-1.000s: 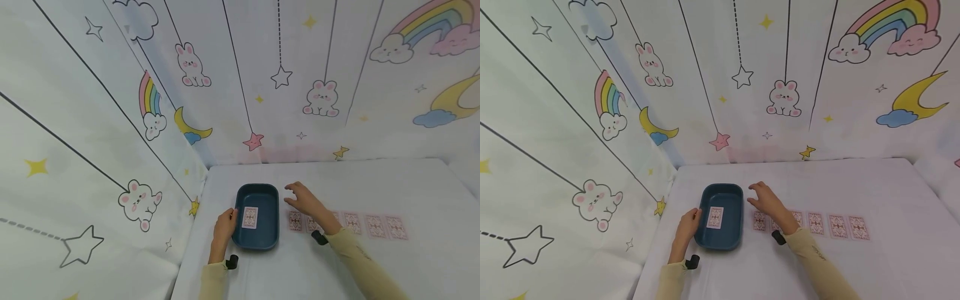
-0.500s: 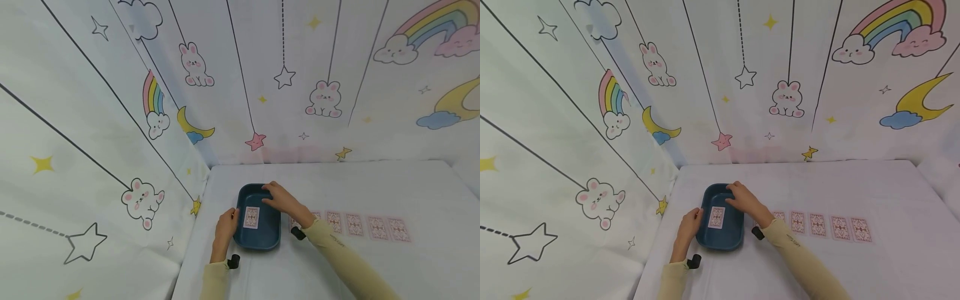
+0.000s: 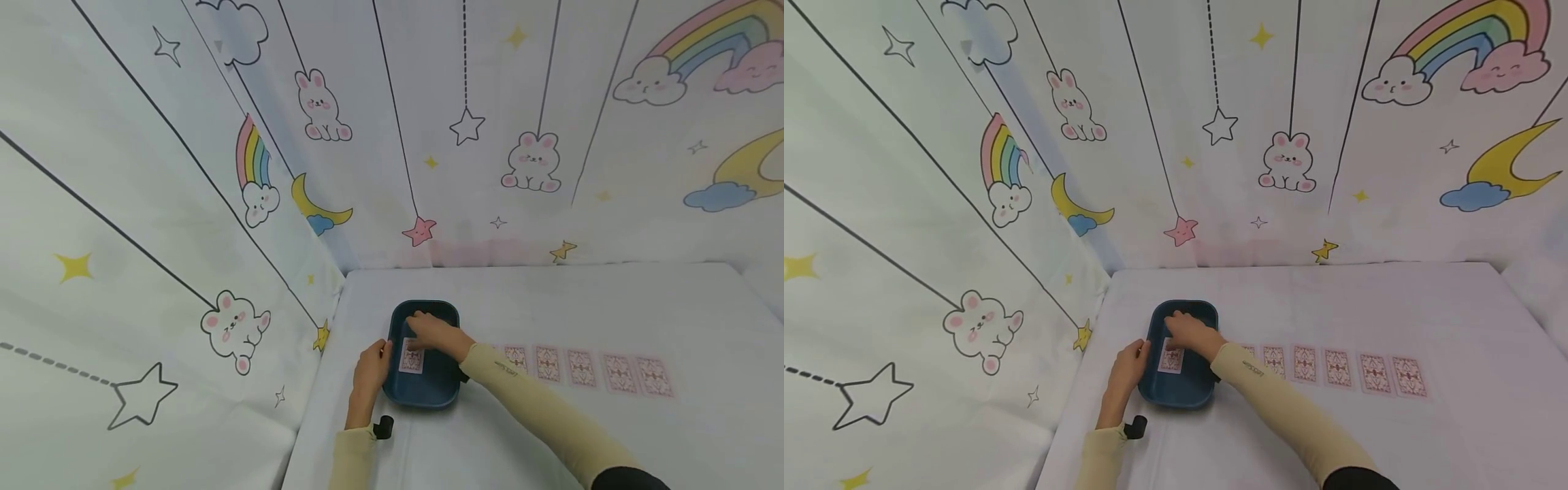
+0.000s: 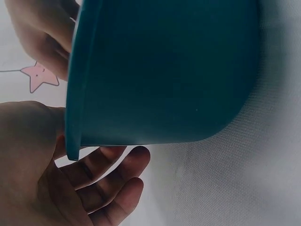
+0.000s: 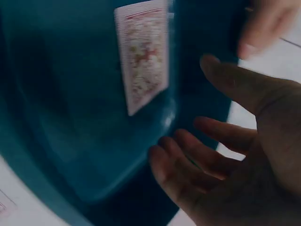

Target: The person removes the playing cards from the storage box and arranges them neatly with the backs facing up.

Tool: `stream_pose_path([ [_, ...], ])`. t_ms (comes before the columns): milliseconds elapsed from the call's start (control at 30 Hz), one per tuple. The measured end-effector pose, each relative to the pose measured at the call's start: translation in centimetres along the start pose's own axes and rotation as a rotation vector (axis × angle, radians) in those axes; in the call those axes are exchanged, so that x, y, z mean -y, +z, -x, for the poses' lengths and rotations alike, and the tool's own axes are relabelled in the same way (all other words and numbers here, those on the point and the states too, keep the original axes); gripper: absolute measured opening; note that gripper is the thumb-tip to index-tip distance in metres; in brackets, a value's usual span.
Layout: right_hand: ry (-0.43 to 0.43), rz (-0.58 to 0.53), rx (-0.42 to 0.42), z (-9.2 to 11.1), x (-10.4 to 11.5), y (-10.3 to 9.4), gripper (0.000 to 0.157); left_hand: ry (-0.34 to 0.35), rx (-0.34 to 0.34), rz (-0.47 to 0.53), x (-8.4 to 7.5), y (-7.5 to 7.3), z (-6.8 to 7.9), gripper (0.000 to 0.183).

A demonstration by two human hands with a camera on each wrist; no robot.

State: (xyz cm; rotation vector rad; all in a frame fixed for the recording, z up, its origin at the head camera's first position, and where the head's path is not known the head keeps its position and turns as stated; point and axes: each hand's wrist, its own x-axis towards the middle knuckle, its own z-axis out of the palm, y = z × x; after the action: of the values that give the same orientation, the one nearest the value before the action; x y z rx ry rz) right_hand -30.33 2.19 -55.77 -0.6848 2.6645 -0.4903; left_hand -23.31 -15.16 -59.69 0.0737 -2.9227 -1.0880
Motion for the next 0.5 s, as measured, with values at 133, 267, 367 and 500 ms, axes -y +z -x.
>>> stream_pose_path([
  [133, 0.032, 0.093, 0.084, -1.1, 0.4, 1.0, 0.069, 0.006, 0.001, 0.0, 0.0, -0.2, 0.1, 0.032],
  [267, 0.049, 0.15, 0.083, -1.7, 0.9, 1.8, 0.073, 0.01, 0.004, -0.006, -0.1, -0.3, 0.1, 0.033],
  [367, 0.057, 0.189, 0.075, -1.8, 1.4, 2.2, 0.079, 0.015, 0.002, -0.007, -0.2, -0.3, 0.2, 0.032],
  [500, 0.082, 0.237, 0.075, -1.9, 1.9, 2.5, 0.095, 0.017, 0.0, -0.013, -0.2, -0.3, 0.2, 0.031],
])
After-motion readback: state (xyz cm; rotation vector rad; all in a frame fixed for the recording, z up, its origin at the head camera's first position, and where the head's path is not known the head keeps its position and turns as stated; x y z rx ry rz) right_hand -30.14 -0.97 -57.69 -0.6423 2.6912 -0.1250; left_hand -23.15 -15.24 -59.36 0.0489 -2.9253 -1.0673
